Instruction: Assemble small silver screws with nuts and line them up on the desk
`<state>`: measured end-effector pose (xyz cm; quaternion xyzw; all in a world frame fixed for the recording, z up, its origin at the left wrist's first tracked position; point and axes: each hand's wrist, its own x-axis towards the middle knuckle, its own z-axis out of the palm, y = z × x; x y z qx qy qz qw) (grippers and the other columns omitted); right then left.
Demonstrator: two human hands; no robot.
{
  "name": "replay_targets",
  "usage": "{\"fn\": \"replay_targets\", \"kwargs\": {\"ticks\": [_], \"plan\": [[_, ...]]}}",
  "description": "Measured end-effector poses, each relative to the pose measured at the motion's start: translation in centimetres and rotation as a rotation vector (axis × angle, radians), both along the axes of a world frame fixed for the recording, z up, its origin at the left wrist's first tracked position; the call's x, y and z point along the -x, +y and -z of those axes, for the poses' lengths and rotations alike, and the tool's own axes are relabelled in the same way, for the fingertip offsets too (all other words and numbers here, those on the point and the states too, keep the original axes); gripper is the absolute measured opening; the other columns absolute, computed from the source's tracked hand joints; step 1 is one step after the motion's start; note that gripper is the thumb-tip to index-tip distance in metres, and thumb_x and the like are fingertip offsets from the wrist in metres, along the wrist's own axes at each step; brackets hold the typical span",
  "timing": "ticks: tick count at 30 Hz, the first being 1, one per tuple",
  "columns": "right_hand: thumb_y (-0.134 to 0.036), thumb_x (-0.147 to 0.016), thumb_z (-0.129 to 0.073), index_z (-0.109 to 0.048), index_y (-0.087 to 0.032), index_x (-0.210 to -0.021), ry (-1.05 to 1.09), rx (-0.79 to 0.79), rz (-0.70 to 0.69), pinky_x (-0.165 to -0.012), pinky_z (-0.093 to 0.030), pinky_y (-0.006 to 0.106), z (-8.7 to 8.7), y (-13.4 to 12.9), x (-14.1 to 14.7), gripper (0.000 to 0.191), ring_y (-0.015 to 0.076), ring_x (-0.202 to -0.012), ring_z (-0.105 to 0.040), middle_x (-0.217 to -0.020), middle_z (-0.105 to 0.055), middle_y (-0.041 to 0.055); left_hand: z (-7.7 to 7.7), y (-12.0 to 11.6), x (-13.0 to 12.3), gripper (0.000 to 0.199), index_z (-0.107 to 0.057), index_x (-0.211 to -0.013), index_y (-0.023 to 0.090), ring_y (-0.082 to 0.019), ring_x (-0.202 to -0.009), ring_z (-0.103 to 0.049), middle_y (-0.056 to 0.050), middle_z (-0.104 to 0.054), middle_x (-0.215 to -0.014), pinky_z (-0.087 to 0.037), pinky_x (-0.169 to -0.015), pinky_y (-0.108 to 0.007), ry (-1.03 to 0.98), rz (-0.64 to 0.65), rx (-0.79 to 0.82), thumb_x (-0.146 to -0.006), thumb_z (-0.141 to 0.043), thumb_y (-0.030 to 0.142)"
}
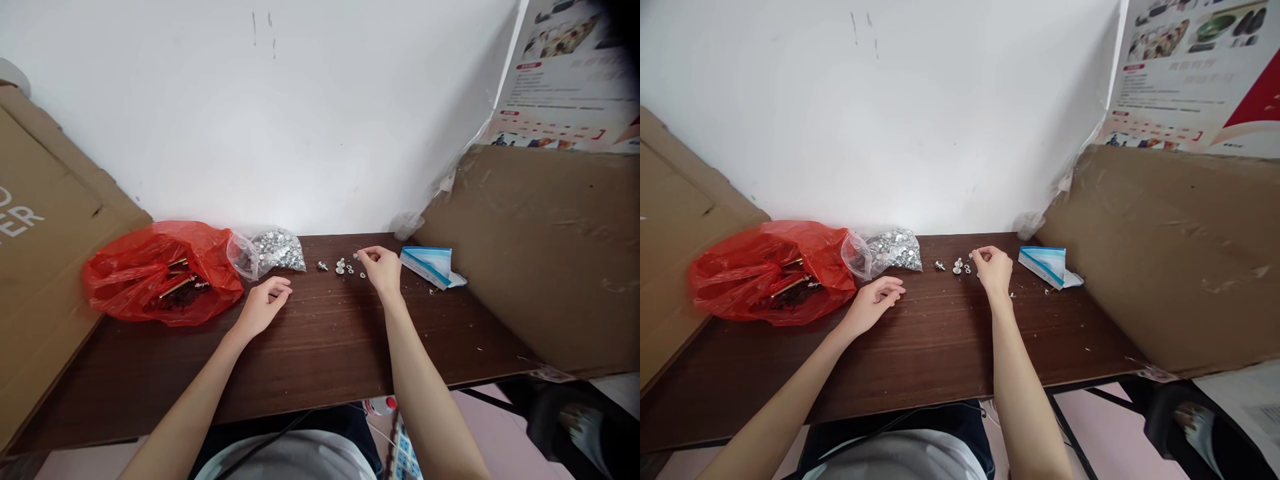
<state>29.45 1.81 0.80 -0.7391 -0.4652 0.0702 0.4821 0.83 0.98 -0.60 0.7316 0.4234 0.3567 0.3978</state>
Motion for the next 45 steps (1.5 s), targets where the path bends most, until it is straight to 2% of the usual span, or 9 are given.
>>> {"fn": "replay_targets", "kwargs": {"ticks": [7, 17, 19, 21, 25, 28, 33, 40, 45], "plan": [[-0.032, -0.078, -0.052, -0.071, -0.017, -0.086, -0.164, 0.128, -0.044, -0.061, -0.035, 0.028, 2.0, 2.0, 0.0, 0.026, 0.0175, -0.062, -0.052, -0.067, -0.06, 0.0038, -0.2, 0.0, 0.1, 0.026, -0.06, -0.104, 0.018, -0.02, -0.083, -0.067, -0.009, -0.072, -0.095, -0.052, -0.074, -0.034, 0.023, 0.006, -0.004, -0.082, -0.055, 0.031], [-0.028, -0.08, -0.047, -0.069, -0.019, -0.093, -0.211, 0.06, -0.178, -0.064, -0.037, 0.029, 3.2, 2.9, 0.9, 0.027, 0.017, -0.066, -0.051, -0.072, -0.055, 0.0034, 0.0, 0.0, 0.1, 0.025, -0.061, -0.103, 0.019, -0.02, -0.081, -0.068, -0.008, -0.072, -0.094, -0.053, -0.074, -0.034, 0.022, 0.007, -0.017, -0.083, -0.056, 0.031], [-0.028, -0.079, -0.048, -0.064, -0.019, -0.099, -0.131, 0.025, -0.199, -0.065, -0.038, 0.029, 3.2, 3.0, 1.0, 0.027, 0.0174, -0.066, -0.052, -0.071, -0.057, 0.0022, -0.1, 0.0, 0.1, 0.025, -0.061, -0.104, 0.018, -0.02, -0.082, -0.068, -0.008, -0.072, -0.095, -0.053, -0.075, -0.034, 0.023, 0.01, -0.01, -0.083, -0.056, 0.032], [-0.024, -0.076, -0.047, -0.056, -0.02, -0.101, 0.095, -0.03, -0.172, -0.066, -0.038, 0.029, 3.2, 3.3, 0.8, 0.027, 0.0172, -0.067, -0.053, -0.072, -0.06, 0.0011, -0.1, -0.1, 0.1, 0.026, -0.061, -0.104, 0.018, -0.02, -0.083, -0.068, -0.009, -0.071, -0.096, -0.053, -0.075, -0.034, 0.02, 0.012, 0.004, -0.084, -0.055, 0.033], [-0.017, -0.07, -0.042, -0.042, -0.021, -0.087, 0.504, -0.092, -0.064, -0.059, -0.041, 0.027, 3.4, 3.8, -0.2, 0.018, 0.0152, -0.062, -0.054, -0.077, -0.064, 0.0023, -0.1, 0.0, 0.2, 0.027, -0.06, -0.105, 0.017, -0.02, -0.084, -0.067, -0.01, -0.071, -0.096, -0.053, -0.075, -0.035, 0.013, 0.012, 0.025, -0.084, -0.055, 0.034], [-0.015, -0.067, -0.042, -0.039, -0.022, -0.077, 0.57, -0.117, -0.081, -0.057, -0.045, 0.027, 3.4, 3.8, -0.9, 0.013, 0.014, -0.061, -0.056, -0.077, -0.065, 0.0037, 0.0, 0.1, 0.3, 0.027, -0.06, -0.106, 0.017, -0.02, -0.084, -0.067, -0.01, -0.071, -0.096, -0.053, -0.075, -0.035, 0.015, 0.02, 0.024, -0.084, -0.055, 0.033], [-0.01, -0.066, -0.047, -0.044, -0.02, -0.072, 0.651, -0.155, -0.156, -0.064, -0.053, 0.03, 3.3, 3.4, -1.0, 0.012, 0.0142, -0.066, -0.064, -0.076, -0.065, 0.0048, 0.1, 0.1, 0.3, 0.027, -0.061, -0.105, 0.018, -0.02, -0.082, -0.067, -0.009, -0.072, -0.096, -0.053, -0.073, -0.035, 0.011, 0.019, 0.02, -0.083, -0.055, 0.033], [-0.012, -0.073, -0.058, -0.053, -0.017, -0.077, 0.691, -0.155, -0.233, -0.069, -0.059, 0.032, 3.2, 3.0, -0.2, 0.009, 0.0146, -0.063, -0.068, -0.079, -0.067, 0.0058, 0.2, 0.2, 0.3, 0.024, -0.058, -0.104, 0.018, -0.02, -0.081, -0.067, -0.009, -0.072, -0.094, -0.053, -0.072, -0.035, -0.019, 0.032, 0.002, -0.082, -0.055, 0.027], [-0.019, -0.073, -0.063, -0.052, -0.018, -0.082, 0.622, -0.161, -0.189, -0.061, -0.059, 0.032, 3.0, 2.7, -0.1, 0.014, 0.0171, -0.06, -0.069, -0.082, -0.07, 0.0082, 0.3, 0.1, 0.2, 0.024, -0.044, -0.101, 0.02, -0.019, -0.08, -0.067, -0.007, -0.071, -0.09, -0.054, -0.069, -0.034, -0.085, 0.019, 0.028, -0.078, -0.051, 0.018]]}}
